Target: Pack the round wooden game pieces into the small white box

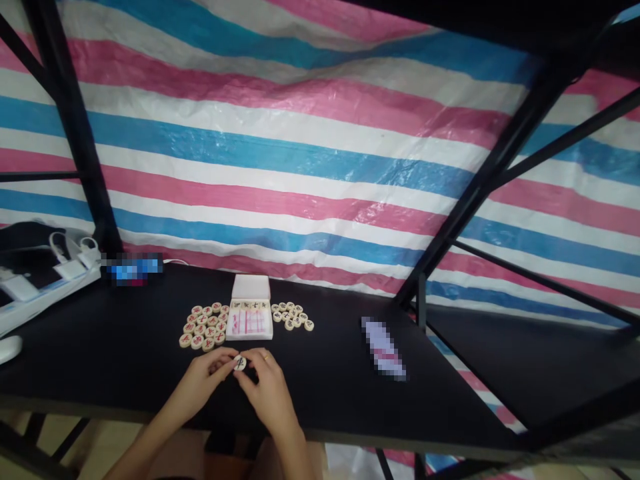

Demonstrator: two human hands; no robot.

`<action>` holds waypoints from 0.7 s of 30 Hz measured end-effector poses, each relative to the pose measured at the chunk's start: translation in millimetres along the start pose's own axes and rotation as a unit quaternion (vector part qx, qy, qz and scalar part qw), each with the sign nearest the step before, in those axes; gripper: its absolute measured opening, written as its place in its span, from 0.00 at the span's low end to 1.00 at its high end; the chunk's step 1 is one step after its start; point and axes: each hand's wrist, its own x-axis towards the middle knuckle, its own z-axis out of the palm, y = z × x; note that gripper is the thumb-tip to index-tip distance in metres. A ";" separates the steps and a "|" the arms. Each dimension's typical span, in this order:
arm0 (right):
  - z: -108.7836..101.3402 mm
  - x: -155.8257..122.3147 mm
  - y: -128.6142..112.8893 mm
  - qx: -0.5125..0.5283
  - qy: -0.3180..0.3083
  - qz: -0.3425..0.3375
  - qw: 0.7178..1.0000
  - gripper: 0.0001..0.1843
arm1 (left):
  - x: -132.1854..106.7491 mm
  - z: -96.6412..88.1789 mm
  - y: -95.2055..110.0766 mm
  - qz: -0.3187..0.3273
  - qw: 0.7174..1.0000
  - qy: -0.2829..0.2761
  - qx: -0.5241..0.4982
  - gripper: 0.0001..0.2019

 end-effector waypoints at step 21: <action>-7.8 100.7 20.9 -0.421 -0.049 0.047 0.904 0.08 | 7.6 23.3 -16.6 0.119 0.897 0.060 0.421 0.20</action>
